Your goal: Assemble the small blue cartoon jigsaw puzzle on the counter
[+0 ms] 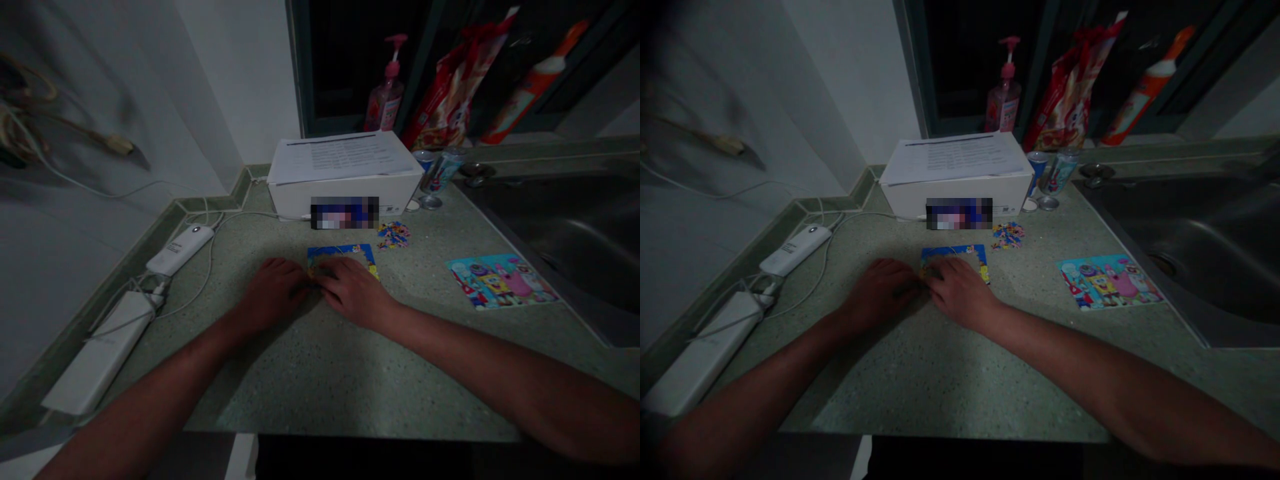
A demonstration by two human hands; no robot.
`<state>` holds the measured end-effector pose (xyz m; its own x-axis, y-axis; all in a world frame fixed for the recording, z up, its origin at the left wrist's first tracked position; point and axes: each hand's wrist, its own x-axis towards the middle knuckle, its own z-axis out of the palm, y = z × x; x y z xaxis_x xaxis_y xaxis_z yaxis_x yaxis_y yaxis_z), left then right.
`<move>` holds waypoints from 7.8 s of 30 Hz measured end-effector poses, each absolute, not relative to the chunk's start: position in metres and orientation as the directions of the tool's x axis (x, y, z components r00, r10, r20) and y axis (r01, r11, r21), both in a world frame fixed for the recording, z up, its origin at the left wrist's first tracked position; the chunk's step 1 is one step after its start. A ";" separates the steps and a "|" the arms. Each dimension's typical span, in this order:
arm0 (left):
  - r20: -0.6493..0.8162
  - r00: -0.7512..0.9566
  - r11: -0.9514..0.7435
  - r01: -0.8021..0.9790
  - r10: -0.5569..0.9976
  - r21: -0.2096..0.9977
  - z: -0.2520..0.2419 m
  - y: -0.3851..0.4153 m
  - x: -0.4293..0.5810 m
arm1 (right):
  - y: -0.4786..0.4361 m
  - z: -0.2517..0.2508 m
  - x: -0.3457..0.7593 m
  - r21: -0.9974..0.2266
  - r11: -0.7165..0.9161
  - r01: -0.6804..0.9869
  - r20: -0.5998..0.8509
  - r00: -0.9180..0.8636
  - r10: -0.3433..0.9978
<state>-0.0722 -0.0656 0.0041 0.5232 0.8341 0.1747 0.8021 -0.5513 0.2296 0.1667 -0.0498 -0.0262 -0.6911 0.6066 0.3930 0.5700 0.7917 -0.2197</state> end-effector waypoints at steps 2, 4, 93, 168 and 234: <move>0.173 0.523 -0.550 0.801 0.835 0.237 0.003 -0.065 -0.073 | -0.050 -0.026 0.166 -0.233 0.790 0.566 0.392 -0.689 0.610; 0.172 0.523 -0.550 0.798 0.835 0.247 0.003 -0.065 -0.073 | -0.050 -0.026 0.166 -0.246 0.792 0.559 0.388 -0.692 0.609; 0.347 0.464 -0.578 0.690 0.815 0.435 -0.027 -0.035 -0.068 | -0.014 -0.035 0.242 -0.414 0.584 0.698 0.435 -0.412 0.801; 0.264 0.672 -0.697 0.527 0.692 0.485 0.005 -0.087 -0.050 | -0.070 -0.015 0.237 -0.510 0.714 0.480 0.392 -0.609 0.690; 0.365 0.439 -0.566 0.712 0.821 0.417 -0.027 -0.059 -0.068 | -0.054 -0.016 0.260 -0.379 0.482 0.790 0.359 -0.355 0.863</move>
